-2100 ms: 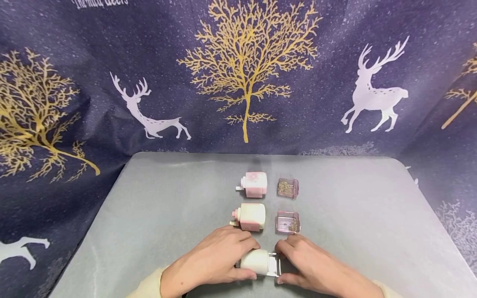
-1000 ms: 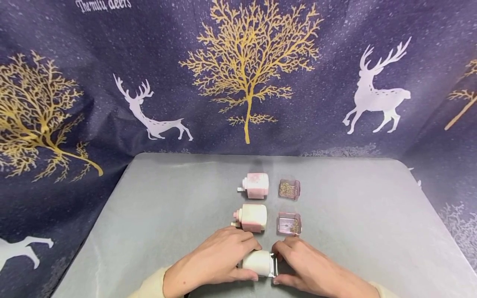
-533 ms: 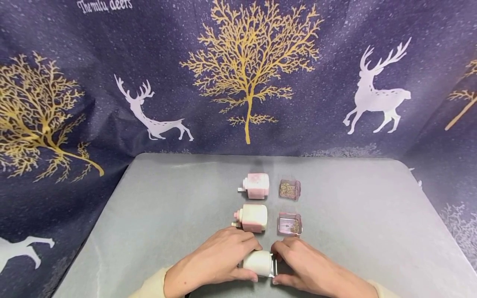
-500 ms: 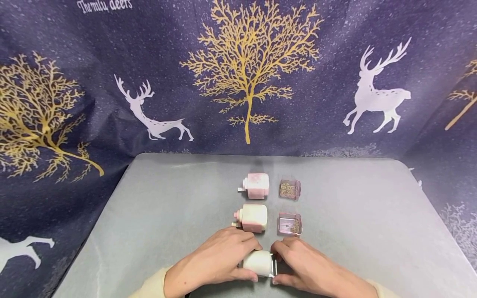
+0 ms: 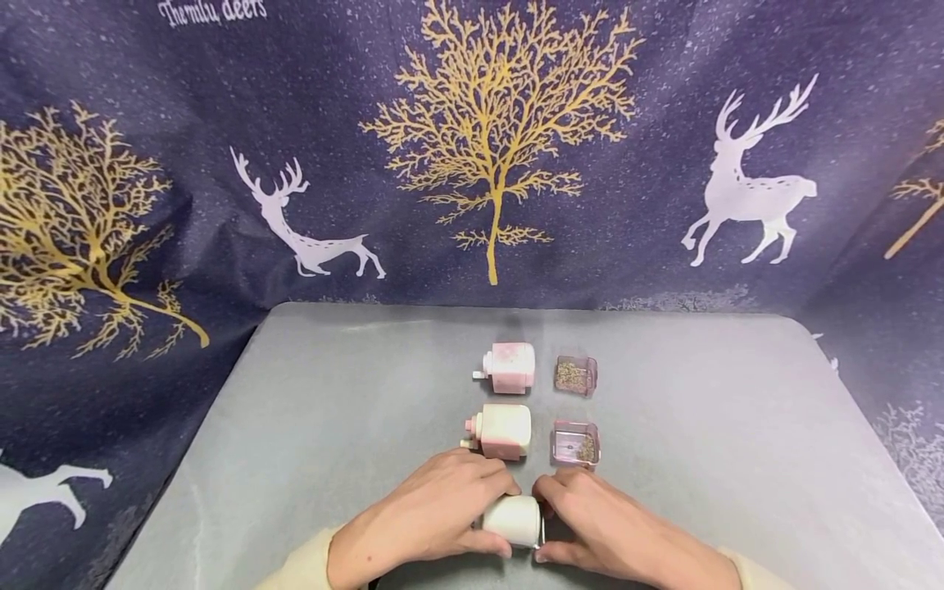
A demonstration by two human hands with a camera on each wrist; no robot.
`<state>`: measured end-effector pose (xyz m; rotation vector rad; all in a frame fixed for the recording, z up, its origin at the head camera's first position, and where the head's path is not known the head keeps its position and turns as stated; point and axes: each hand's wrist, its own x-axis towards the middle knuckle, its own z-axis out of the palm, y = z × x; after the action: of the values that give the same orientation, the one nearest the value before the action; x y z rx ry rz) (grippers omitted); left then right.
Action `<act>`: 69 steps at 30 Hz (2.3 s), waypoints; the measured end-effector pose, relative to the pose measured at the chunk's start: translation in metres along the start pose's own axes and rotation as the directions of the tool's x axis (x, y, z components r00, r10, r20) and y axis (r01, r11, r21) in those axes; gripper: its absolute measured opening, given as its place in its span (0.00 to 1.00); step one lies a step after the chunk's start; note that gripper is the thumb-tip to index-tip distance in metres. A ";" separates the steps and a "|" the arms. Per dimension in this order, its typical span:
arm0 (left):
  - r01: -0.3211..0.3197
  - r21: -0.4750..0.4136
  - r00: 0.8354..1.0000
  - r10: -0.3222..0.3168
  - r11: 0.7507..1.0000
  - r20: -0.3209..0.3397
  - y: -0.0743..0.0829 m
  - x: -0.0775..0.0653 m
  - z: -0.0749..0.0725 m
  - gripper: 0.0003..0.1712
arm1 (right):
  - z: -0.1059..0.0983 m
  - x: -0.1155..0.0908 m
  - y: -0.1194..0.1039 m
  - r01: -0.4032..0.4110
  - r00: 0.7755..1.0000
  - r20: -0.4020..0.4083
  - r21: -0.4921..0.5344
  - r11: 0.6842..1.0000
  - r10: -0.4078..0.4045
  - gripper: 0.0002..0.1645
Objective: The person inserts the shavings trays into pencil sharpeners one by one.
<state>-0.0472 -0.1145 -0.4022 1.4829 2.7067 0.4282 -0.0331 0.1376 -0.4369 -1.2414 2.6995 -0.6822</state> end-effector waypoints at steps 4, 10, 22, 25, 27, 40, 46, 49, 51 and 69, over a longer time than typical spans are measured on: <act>0.006 0.000 1.000 -0.006 1.000 0.002 0.000 0.000 0.000 0.29 | 0.000 0.003 0.000 0.011 1.000 0.010 0.011 1.000 -0.011 0.26; -0.001 0.010 1.000 0.001 1.000 -0.008 0.000 -0.001 0.001 0.30 | -0.001 0.006 -0.001 0.015 1.000 0.013 0.010 1.000 -0.015 0.26; -0.008 0.024 1.000 0.008 1.000 -0.003 0.000 -0.001 0.001 0.30 | 0.001 0.013 -0.001 0.050 0.999 -0.010 -0.001 0.999 -0.050 0.27; -0.012 0.032 1.000 0.012 0.999 -0.005 -0.001 0.000 0.001 0.30 | 0.000 0.015 -0.003 0.060 0.998 -0.021 -0.021 0.998 -0.061 0.28; -0.012 0.031 1.000 0.012 0.999 -0.005 -0.001 0.000 0.001 0.30 | -0.001 0.016 -0.005 0.059 0.998 -0.018 -0.036 0.998 -0.059 0.27; -0.009 0.034 1.000 0.009 0.999 -0.002 0.000 0.002 0.000 0.30 | -0.002 0.021 -0.013 0.045 0.999 0.016 -0.135 0.990 -0.044 0.27; -0.005 0.028 1.000 0.005 1.000 0.002 0.000 0.001 0.000 0.29 | -0.002 0.021 -0.013 0.036 0.999 0.017 -0.138 0.990 -0.034 0.27; -0.009 0.029 1.000 0.009 1.000 -0.003 -0.001 0.001 0.000 0.29 | -0.001 0.021 -0.013 0.041 0.999 0.010 -0.148 0.988 -0.040 0.27; -0.012 0.028 1.000 0.012 1.000 -0.005 -0.001 0.001 0.000 0.29 | -0.001 0.021 -0.013 0.045 0.999 0.003 -0.151 0.988 -0.045 0.28; -0.062 0.047 0.998 0.062 0.997 0.002 -0.003 0.001 -0.001 0.29 | 0.000 0.016 -0.011 0.027 1.000 0.007 -0.100 0.995 -0.026 0.29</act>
<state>-0.0501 -0.1157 -0.4024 1.5821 2.6948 0.3688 -0.0365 0.1198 -0.4303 -1.3010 2.7485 -0.5507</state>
